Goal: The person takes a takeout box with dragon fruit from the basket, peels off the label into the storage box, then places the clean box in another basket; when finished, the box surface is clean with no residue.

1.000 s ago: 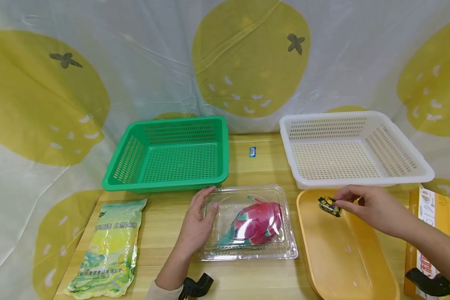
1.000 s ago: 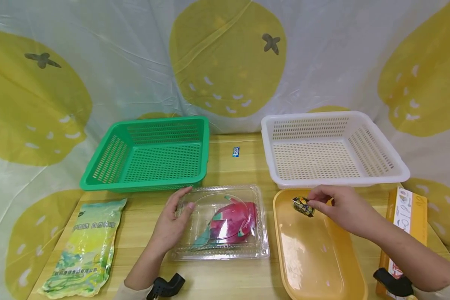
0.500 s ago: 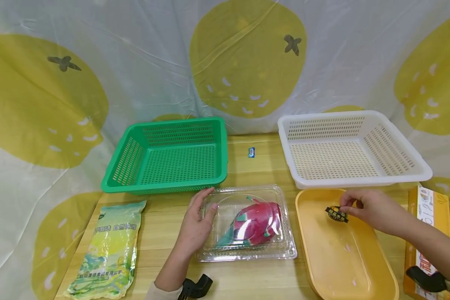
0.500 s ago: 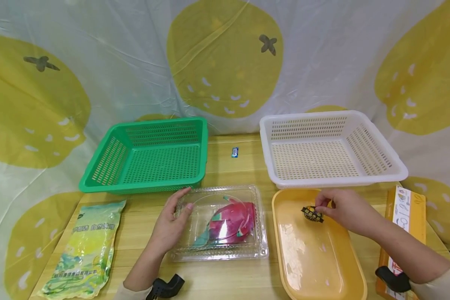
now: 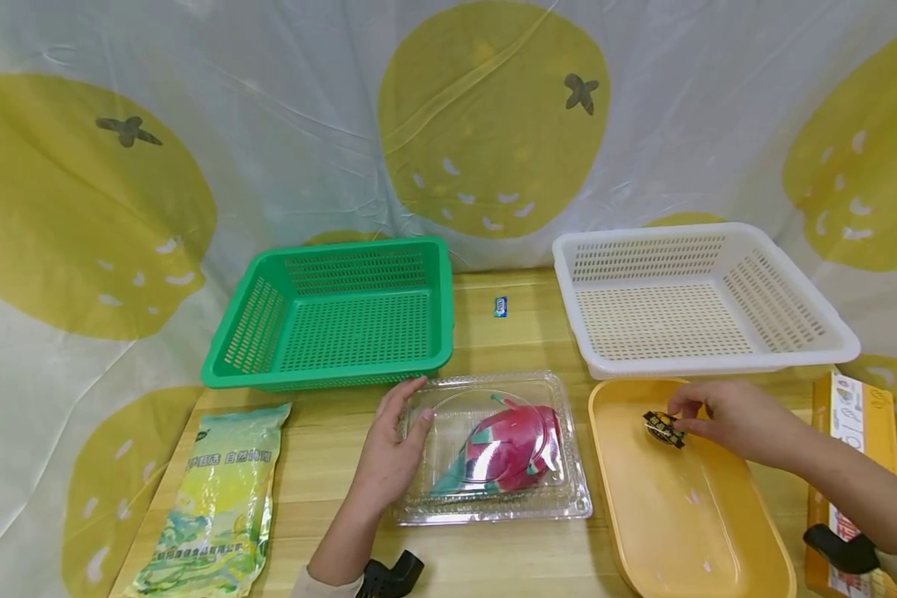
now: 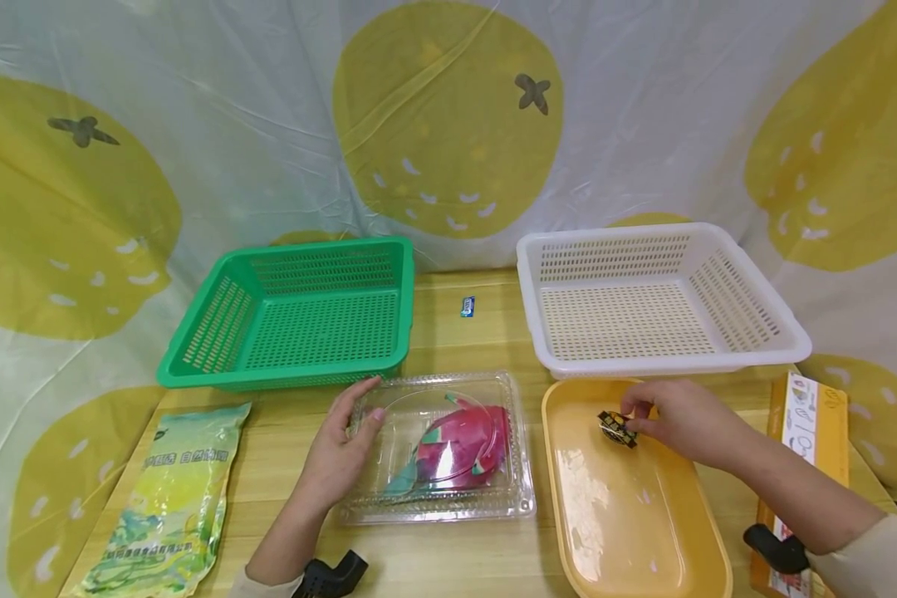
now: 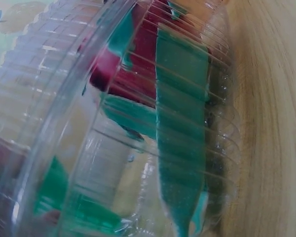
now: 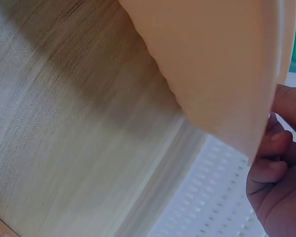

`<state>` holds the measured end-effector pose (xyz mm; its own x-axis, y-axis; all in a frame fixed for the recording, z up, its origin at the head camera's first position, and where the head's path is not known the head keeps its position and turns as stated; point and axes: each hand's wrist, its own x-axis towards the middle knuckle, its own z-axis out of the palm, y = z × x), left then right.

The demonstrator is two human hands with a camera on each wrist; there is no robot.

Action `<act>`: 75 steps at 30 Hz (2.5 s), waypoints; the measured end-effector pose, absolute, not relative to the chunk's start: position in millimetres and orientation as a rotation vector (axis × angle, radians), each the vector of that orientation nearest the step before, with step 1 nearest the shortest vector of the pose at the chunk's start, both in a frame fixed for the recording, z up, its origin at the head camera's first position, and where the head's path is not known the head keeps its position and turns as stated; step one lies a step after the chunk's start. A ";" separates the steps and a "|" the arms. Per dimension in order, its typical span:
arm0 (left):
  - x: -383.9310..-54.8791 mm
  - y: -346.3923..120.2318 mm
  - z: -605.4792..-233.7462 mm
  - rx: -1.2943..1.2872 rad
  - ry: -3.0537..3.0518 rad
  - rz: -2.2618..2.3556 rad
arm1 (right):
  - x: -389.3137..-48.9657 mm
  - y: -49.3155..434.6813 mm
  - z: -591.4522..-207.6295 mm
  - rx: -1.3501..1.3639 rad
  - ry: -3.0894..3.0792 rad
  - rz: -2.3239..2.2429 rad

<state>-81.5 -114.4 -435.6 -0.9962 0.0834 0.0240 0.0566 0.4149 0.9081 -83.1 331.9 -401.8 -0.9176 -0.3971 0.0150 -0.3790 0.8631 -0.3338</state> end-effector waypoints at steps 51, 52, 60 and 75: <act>-67.9 -127.6 -430.3 -0.007 2.346 1.798 | -112.5 447.3 -398.4 -0.079 2.942 -0.747; -67.7 -127.8 -430.5 0.013 2.324 1.815 | -112.4 447.1 -397.9 -0.077 2.932 -0.757; -61.8 -127.3 -426.2 0.052 2.224 1.881 | -112.5 446.9 -395.5 -0.086 2.897 -0.797; -50.7 -136.2 -409.7 0.068 2.245 1.937 | -113.9 446.2 -394.5 -0.066 2.858 -0.773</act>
